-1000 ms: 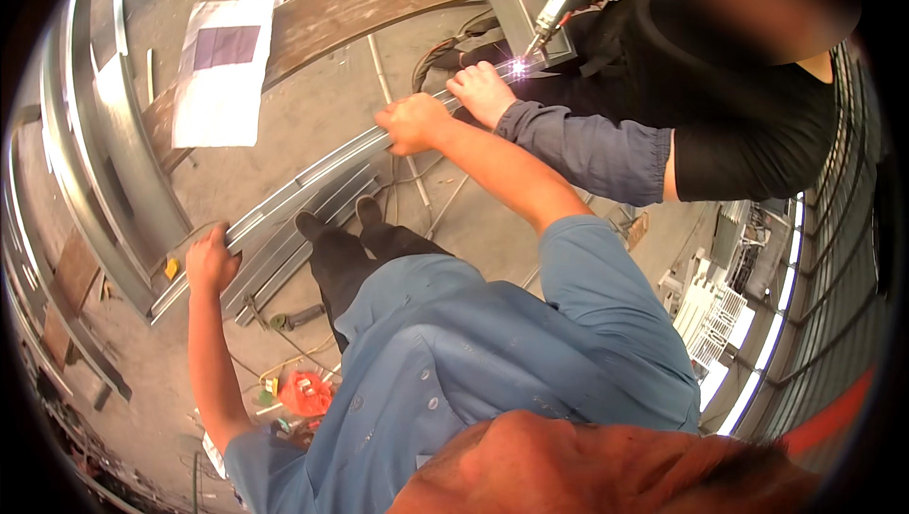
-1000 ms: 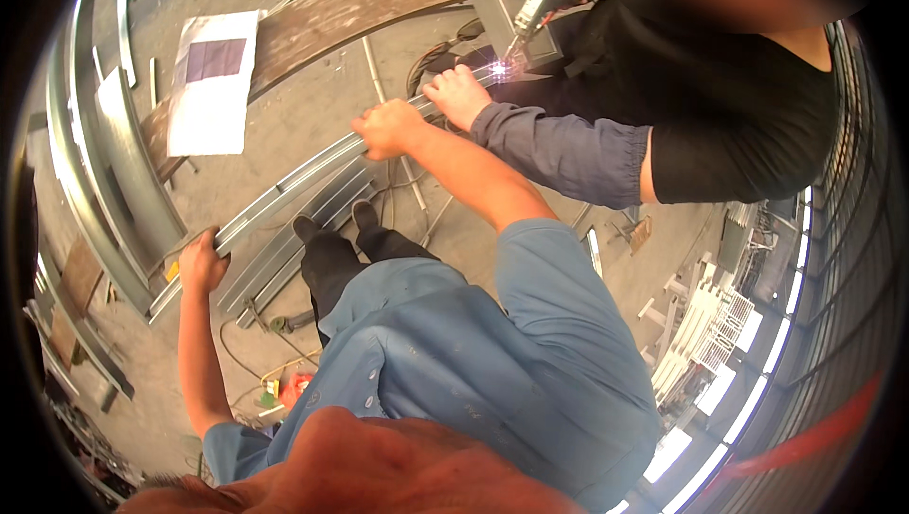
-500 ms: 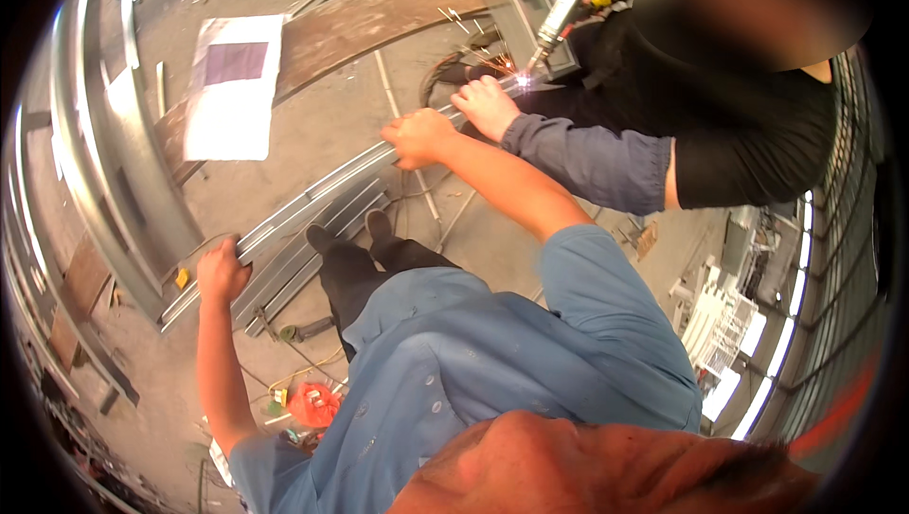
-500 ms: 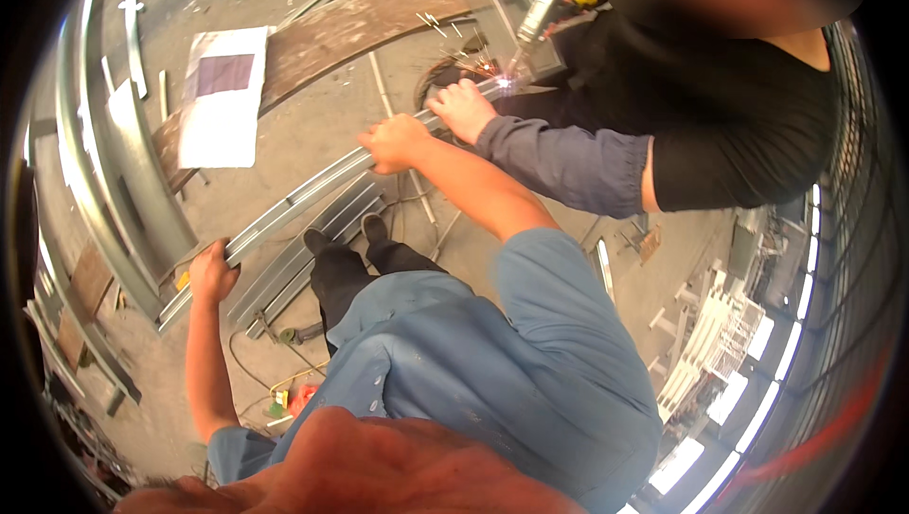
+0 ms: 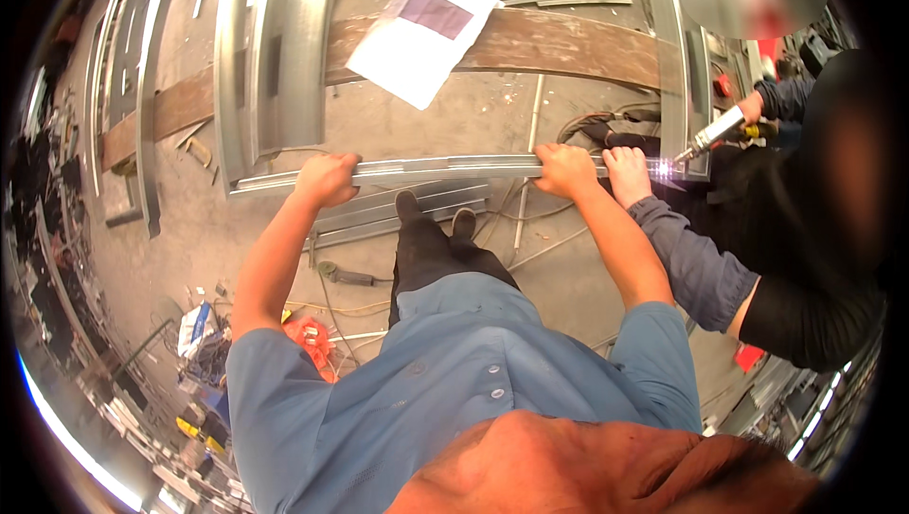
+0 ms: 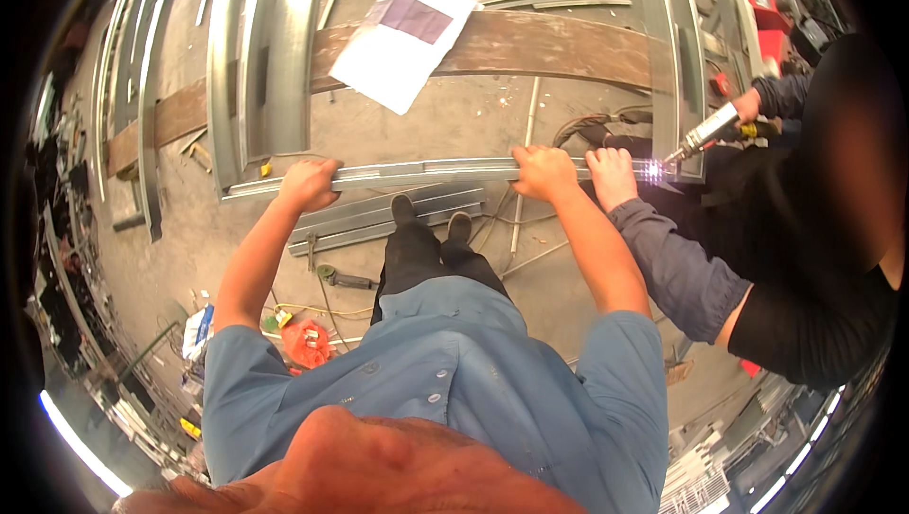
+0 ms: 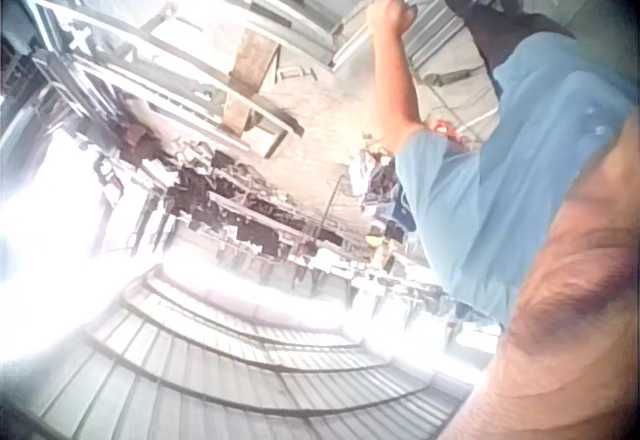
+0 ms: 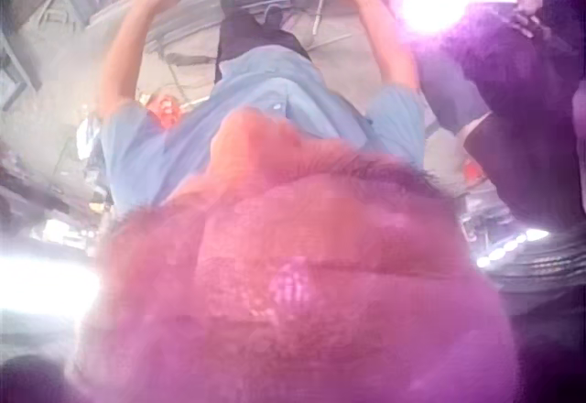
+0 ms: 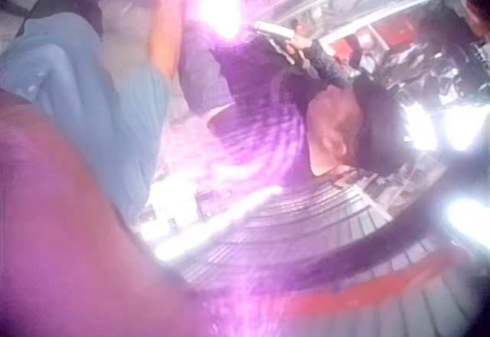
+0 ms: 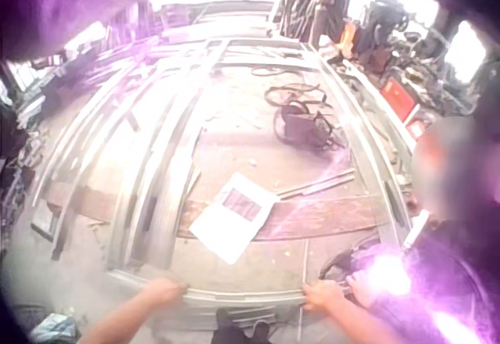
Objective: The person positions and aligns metal frame pieces on the floor, then uses an angle grinder to cut and smooth edges. A coworker assists by holding pieces and later welds joints while the person continues to align and adjust the frame components.
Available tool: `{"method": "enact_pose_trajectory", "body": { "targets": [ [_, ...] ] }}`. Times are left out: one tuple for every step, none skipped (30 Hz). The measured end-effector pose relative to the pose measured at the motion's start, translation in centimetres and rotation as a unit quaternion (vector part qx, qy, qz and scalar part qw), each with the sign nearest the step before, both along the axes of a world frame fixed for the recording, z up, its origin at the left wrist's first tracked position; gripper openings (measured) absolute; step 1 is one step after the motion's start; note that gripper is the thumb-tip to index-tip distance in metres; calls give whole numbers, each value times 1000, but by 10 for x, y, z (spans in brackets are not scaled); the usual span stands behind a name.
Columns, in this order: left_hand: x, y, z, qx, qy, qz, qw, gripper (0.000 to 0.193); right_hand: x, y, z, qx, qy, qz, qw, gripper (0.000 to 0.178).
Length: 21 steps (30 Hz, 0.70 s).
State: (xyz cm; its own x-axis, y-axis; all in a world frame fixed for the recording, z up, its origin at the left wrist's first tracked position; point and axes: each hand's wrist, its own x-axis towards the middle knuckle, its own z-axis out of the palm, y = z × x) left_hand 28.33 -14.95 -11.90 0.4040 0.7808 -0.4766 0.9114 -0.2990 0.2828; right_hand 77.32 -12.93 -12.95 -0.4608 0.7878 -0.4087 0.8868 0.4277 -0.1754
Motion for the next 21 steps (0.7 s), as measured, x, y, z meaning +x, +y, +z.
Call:
{"method": "enact_pose_trajectory", "body": {
  "targets": [
    [-1, -1, -2, -3, 4, 3, 1000, 36, -1, 0, 1, 3, 5, 0, 1000, 45],
    [-3, -4, -4, -8, 8, 5, 1000, 35, -3, 0, 3, 5, 9, 0, 1000, 46],
    [-4, -4, -5, -13, 12, 6, 1000, 35, -4, -1, 4, 8, 14, -2, 1000, 46],
    [-5, -5, -5, -12, 13, 6, 1000, 34, -6, -1, 3, 11, 8, -1, 1000, 45],
    [-4, -5, -6, -11, 13, 5, 1000, 33, -5, -1, 2, 11, 7, -1, 1000, 45],
    [-4, -4, -7, -10, 13, 3, 1000, 32, -4, -2, 0, 11, 6, -1, 1000, 45],
    [-5, -3, -7, -10, 13, 4, 1000, 32, -5, -3, -2, 11, 6, -2, 1000, 44],
    [-2, 1, -9, -10, 10, 3, 1000, 32, -3, -2, 3, -1, -6, -10, 1000, 44],
    [-1, 3, -10, -9, 7, -1, 1000, 31, -6, -1, 5, -7, -6, -9, 1000, 44],
    [-7, 2, -6, -14, 27, 5, 1000, 32, -11, 0, 5, -13, -5, -11, 1000, 44],
    [-8, 2, -1, -18, 36, 5, 999, 32, -8, -1, 9, -19, -16, -19, 1000, 44],
    [-4, 4, -1, -22, 34, -6, 999, 33, -4, -4, 4, -9, 1, -2, 1000, 44],
    [-7, 1, -5, -30, 29, 7, 999, 35, 1, -4, -2, 2, 6, 8, 1000, 44],
    [-2, 6, 4, -70, 40, 19, 997, 37, 1, -2, -4, -27, -31, 6, 999, 45],
    [-9, -5, -9, -44, 48, 16, 998, 37, -7, 3, 9, -30, -22, 17, 999, 45],
    [-8, -5, -13, -40, 22, 22, 999, 39, -6, 6, 11, -58, -37, -3, 998, 43],
    [-10, -8, -19, -5, -5, 17, 1000, 43, -4, 6, 9, -48, -20, -2, 999, 42],
    [-6, -7, -18, -5, -14, 11, 1000, 45, -1, 5, 5, -38, -24, 6, 999, 42],
    [-2, -5, -15, -3, -16, 12, 1000, 47, 3, 6, 1, -27, -22, 20, 999, 42],
    [2, -3, -16, -5, -16, 13, 1000, 47, 6, 6, -2, -22, -18, 15, 999, 42],
    [3, 0, -15, -10, -13, 14, 1000, 47, 7, 3, -3, -21, -11, 9, 1000, 42]
  ]
}}
